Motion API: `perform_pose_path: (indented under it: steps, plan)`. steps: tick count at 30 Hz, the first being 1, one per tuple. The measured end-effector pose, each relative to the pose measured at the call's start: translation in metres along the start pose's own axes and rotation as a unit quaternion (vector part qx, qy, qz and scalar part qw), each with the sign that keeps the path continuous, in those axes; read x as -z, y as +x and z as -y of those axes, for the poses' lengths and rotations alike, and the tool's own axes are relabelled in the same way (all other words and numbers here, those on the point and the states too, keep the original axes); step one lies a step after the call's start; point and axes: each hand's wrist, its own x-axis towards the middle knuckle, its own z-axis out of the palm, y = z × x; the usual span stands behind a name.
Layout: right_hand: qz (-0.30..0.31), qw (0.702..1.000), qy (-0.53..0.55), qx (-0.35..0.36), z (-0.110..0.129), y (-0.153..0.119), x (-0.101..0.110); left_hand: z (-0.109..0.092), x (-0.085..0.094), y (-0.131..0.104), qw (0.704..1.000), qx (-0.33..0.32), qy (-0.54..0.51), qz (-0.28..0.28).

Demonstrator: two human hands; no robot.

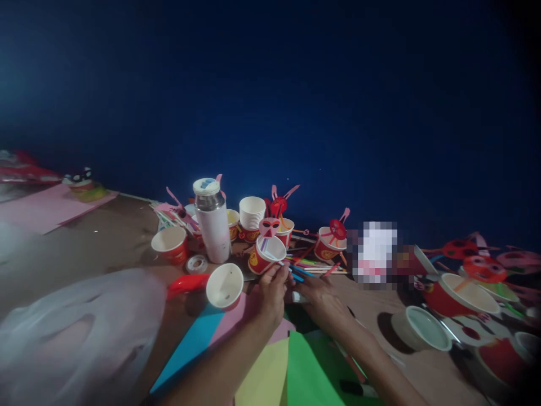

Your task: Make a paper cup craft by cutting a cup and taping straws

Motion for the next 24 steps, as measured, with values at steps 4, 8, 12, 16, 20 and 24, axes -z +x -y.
perform_pose_path:
  steps: [4, 8, 12, 16, 20, 24]
  plan:
    - [0.038, 0.998, -0.043, -0.011, 0.003, 0.002, 0.001, 0.002, 0.003, 0.001, 1.000, -0.003, -0.013, 0.020]
    - [0.084, 0.995, -0.059, -0.018, 0.008, 0.005, 0.006, 0.002, 0.004, 0.001, 1.000, 0.000, -0.014, 0.019]
    - [0.102, 0.993, -0.062, -0.023, 0.009, 0.005, 0.009, 0.002, 0.003, 0.001, 1.000, 0.007, -0.018, 0.014]
    - [0.120, 0.991, -0.051, -0.027, 0.009, 0.006, 0.011, 0.001, 0.002, 0.001, 1.000, 0.011, -0.023, 0.015]
    - [0.122, 0.991, -0.032, -0.032, 0.007, 0.006, 0.011, -0.001, 0.001, -0.001, 0.999, 0.017, -0.029, 0.015]
    - [0.122, 0.992, -0.008, -0.037, 0.004, 0.004, 0.010, 0.000, 0.000, -0.001, 0.999, 0.018, -0.033, 0.015]
